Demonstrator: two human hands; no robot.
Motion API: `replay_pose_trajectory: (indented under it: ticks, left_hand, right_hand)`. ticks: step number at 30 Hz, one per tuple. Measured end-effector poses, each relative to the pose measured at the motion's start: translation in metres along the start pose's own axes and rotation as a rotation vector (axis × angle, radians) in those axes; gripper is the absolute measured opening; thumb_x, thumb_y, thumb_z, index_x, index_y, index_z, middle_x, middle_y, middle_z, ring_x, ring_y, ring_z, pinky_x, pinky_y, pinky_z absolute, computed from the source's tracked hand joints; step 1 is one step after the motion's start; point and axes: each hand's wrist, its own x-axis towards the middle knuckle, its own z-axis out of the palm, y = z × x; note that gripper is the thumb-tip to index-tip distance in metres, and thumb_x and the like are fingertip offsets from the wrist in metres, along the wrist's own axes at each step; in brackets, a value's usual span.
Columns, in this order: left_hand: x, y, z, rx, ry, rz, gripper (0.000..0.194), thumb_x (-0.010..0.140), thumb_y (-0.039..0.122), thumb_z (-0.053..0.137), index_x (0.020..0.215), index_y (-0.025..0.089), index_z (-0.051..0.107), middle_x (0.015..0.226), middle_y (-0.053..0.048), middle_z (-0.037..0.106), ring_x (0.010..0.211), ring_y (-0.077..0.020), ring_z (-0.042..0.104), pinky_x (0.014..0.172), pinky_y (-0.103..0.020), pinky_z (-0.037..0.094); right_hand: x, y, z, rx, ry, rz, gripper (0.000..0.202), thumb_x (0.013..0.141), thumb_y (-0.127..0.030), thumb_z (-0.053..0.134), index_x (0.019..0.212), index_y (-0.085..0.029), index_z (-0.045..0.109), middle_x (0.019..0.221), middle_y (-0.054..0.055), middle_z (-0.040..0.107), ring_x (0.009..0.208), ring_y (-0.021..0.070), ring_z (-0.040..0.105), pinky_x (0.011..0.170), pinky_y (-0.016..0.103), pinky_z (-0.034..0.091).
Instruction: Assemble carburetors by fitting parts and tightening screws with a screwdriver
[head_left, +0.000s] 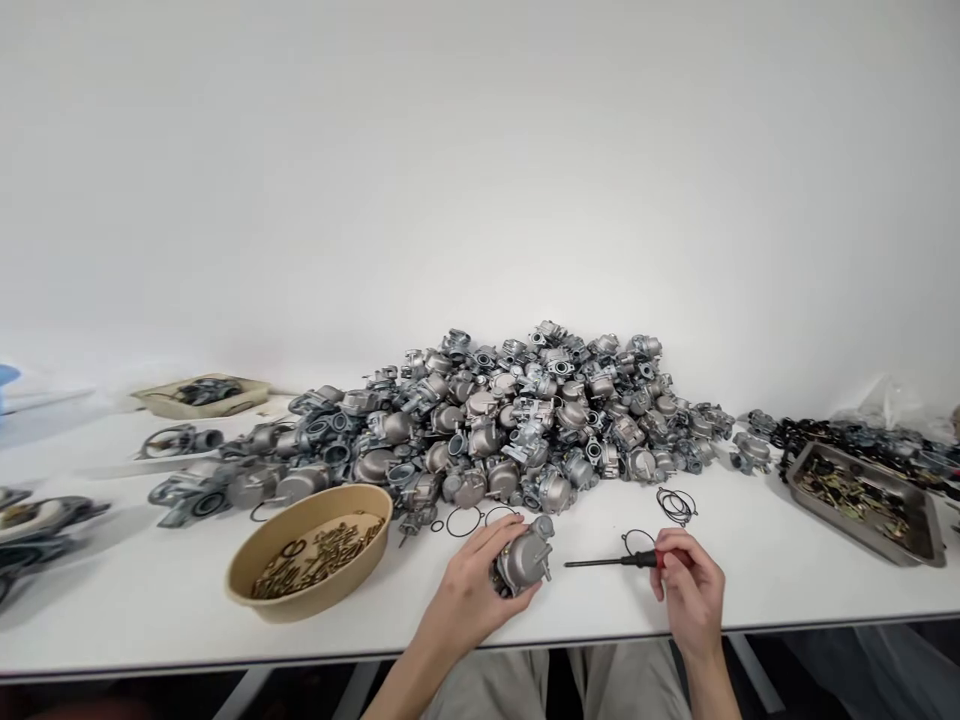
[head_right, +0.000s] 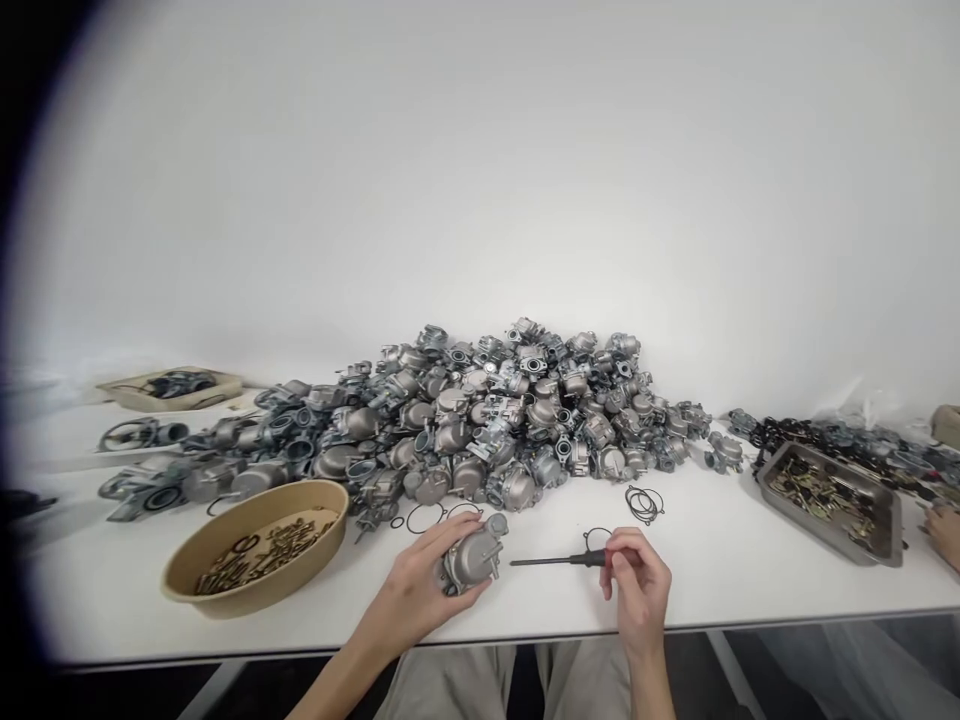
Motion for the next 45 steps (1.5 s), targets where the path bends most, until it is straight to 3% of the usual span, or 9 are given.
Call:
replay_pose_trajectory:
  ticks: [10,24,33,40,45]
  left_hand:
    - [-0.002,0.01,-0.007,0.022,-0.061,-0.01,0.053,0.088,0.034,0.072,0.137,0.029,0.054,0.14,-0.008,0.069,0.127,-0.0303,0.068,0.101,-0.039,0.06]
    - [-0.002,0.013,-0.005,-0.014,-0.051,-0.015,0.045,0.087,0.031,0.072,0.129,0.028,0.056,0.137,-0.011,0.068,0.129,-0.0319,0.066,0.099,-0.039,0.06]
    - [-0.005,0.015,-0.004,-0.021,-0.053,0.002,0.046,0.087,0.027,0.074,0.129,0.029,0.055,0.142,-0.011,0.064,0.132,-0.032,0.064,0.102,-0.041,0.059]
    - [-0.003,0.018,-0.008,-0.107,-0.018,-0.053,0.044,0.08,0.024,0.079,0.119,0.027,0.06,0.136,-0.01,0.066,0.128,-0.032,0.065,0.102,-0.044,0.058]
    - [0.001,0.015,-0.01,-0.2,-0.056,-0.17,0.045,0.077,0.027,0.08,0.119,0.026,0.064,0.139,-0.012,0.064,0.128,-0.0334,0.063,0.092,-0.041,0.06]
  right_hand:
    - [-0.002,0.0,0.001,-0.136,-0.113,-0.015,0.018,0.096,-0.032,0.068,0.084,-0.021,0.075,0.082,0.003,0.062,0.048,0.0113,0.059,0.039,0.022,0.043]
    - [-0.005,0.001,0.001,-0.191,-0.151,0.003,0.021,0.098,-0.036,0.066,0.087,-0.021,0.074,0.086,0.005,0.063,0.052,0.0128,0.06,0.042,0.025,0.047]
    - [-0.007,0.0,0.0,-0.208,-0.211,-0.053,0.017,0.101,-0.029,0.063,0.091,-0.022,0.074,0.09,0.005,0.062,0.055,0.0122,0.059,0.047,0.026,0.048]
    - [-0.006,-0.005,0.001,-0.203,-0.234,-0.055,0.016,0.101,-0.03,0.063,0.093,-0.022,0.075,0.09,0.006,0.063,0.057,0.014,0.06,0.048,0.027,0.05]
    - [-0.009,-0.007,0.005,-0.196,-0.209,0.011,0.018,0.099,-0.039,0.068,0.098,-0.022,0.074,0.094,0.007,0.067,0.057,0.0147,0.063,0.046,0.027,0.049]
